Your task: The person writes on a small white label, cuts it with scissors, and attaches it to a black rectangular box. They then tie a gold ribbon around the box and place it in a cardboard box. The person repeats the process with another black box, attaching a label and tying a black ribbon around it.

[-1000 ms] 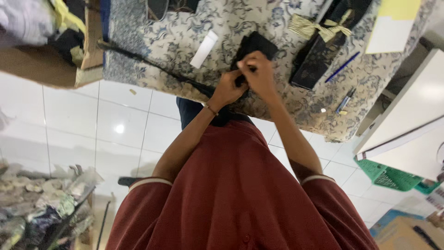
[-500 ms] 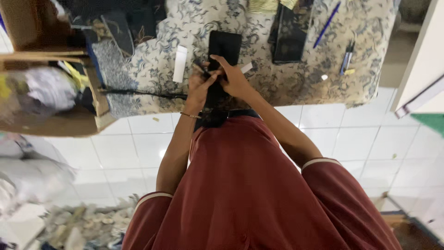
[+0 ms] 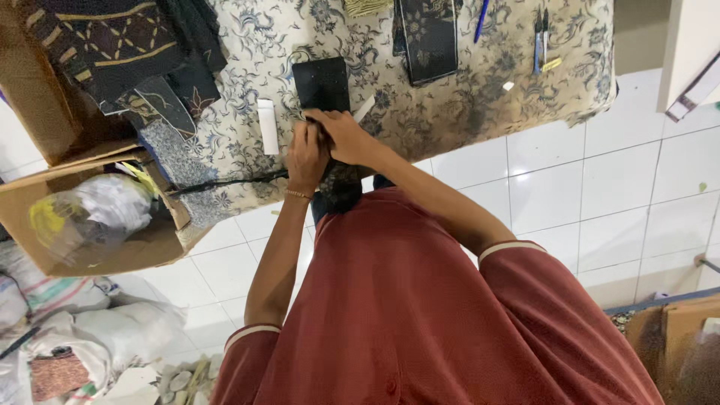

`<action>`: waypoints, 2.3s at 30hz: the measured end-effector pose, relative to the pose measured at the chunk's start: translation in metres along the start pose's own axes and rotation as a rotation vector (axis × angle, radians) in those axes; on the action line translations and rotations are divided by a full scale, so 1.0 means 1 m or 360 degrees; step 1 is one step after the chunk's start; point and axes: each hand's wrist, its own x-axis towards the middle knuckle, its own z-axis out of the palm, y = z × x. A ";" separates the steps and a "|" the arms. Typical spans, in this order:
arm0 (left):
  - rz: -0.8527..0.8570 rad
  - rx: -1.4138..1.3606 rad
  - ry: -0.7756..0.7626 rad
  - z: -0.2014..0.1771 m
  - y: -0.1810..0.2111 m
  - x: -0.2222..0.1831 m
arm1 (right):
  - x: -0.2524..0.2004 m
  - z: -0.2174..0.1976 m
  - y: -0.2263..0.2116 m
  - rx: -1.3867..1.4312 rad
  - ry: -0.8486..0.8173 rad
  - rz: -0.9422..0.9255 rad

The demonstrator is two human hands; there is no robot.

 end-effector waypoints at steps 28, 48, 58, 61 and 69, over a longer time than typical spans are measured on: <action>-0.0446 -0.0473 -0.0010 -0.042 0.072 -0.012 | -0.130 -0.214 0.204 -0.1309 0.1265 0.1154; -0.2197 -0.2410 -0.0008 -0.048 0.013 -0.031 | -0.149 -0.114 0.077 -0.0155 0.0258 0.1138; -0.1819 -0.1734 -0.0132 -0.092 0.031 -0.023 | -0.061 -0.005 -0.061 0.1791 -0.0731 0.1286; -0.1806 -0.1535 -0.0095 -0.100 0.033 -0.030 | -0.053 0.007 -0.070 0.1819 -0.0717 0.1226; -0.1349 -0.0773 0.0006 -0.135 0.029 -0.065 | -0.051 0.043 -0.076 0.1879 -0.0777 0.1209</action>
